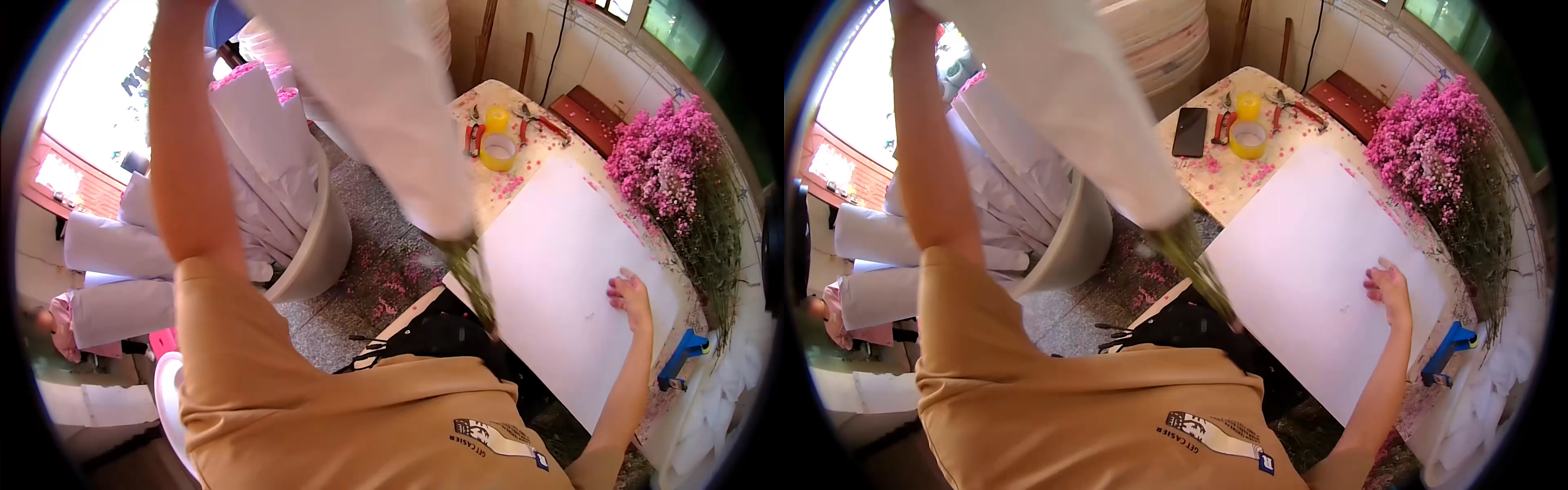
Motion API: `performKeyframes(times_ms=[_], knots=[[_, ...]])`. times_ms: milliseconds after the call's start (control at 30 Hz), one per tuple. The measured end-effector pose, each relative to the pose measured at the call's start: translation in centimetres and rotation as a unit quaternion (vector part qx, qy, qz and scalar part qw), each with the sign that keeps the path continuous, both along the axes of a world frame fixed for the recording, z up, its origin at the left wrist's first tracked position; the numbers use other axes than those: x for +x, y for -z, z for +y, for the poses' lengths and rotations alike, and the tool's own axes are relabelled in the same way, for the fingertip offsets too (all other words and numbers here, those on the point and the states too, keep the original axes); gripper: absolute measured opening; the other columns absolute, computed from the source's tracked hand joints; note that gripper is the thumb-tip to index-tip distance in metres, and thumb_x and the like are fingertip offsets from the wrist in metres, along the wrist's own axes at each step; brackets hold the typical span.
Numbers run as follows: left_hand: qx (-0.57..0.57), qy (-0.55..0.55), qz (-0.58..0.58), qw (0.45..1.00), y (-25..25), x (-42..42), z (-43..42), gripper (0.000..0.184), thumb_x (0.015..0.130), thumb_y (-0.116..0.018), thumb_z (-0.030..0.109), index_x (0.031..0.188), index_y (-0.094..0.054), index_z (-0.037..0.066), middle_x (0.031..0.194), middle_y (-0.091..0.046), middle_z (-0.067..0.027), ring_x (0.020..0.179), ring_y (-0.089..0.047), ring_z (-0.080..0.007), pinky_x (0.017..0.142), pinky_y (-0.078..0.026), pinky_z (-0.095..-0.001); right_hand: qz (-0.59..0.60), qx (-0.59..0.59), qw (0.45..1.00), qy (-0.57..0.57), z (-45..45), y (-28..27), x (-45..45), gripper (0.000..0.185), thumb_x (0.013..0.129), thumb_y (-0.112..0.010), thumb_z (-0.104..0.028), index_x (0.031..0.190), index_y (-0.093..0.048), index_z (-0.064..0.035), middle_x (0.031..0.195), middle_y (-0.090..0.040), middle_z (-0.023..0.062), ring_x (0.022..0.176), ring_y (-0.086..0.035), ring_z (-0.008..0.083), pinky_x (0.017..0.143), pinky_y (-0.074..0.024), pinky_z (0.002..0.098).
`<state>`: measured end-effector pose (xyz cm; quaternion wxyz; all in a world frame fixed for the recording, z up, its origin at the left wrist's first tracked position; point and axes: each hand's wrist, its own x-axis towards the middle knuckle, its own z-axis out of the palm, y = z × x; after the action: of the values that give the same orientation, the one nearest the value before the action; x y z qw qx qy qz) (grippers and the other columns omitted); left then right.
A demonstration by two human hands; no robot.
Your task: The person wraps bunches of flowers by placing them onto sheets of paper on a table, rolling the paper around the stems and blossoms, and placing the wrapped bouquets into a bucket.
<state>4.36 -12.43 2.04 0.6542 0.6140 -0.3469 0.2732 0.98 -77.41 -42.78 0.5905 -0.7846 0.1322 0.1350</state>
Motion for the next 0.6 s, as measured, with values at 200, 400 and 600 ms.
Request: performKeyframes(times_ms=[200,400,600], knots=[[0.142,-0.452,0.015,0.88,-8.8,-8.0,18.0,0.088,0.084,-0.071,0.055,0.15,-0.044,0.004,0.149,-0.051,-0.0162,0.131,-0.053,-0.0341,0.105,-0.051,-0.0495,-0.063,0.133,0.97,0.196,-2.7,4.6,-1.0,0.045,0.102,-0.059,-0.017,0.143,-0.053,0.0,0.097,-0.068,0.0089,0.067,-0.067,0.0128,0.054,-0.0534,0.0214],[0.092,-0.662,0.024,0.744,-9.5,-14.7,27.8,0.088,0.068,-0.094,0.03,0.141,-0.055,0.0,0.135,-0.062,-0.0164,0.121,-0.06,-0.0305,0.103,-0.052,-0.0411,-0.079,0.058,0.985,0.145,-2.1,4.9,-1.3,0.043,0.102,-0.06,-0.015,0.141,-0.054,-0.0002,0.094,-0.069,0.0077,0.067,-0.066,0.0125,0.056,-0.0521,0.0229],[0.081,-0.746,0.066,0.658,5.0,-11.6,24.5,0.109,0.062,-0.095,0.045,0.146,-0.049,-0.008,0.145,-0.056,-0.0205,0.128,-0.057,-0.033,0.112,-0.042,-0.0409,-0.132,0.052,0.978,0.152,-2.0,6.3,-2.2,0.039,0.099,-0.06,-0.01,0.137,-0.059,-0.0024,0.094,-0.07,0.0077,0.066,-0.064,0.0115,0.057,-0.0521,0.0239]])
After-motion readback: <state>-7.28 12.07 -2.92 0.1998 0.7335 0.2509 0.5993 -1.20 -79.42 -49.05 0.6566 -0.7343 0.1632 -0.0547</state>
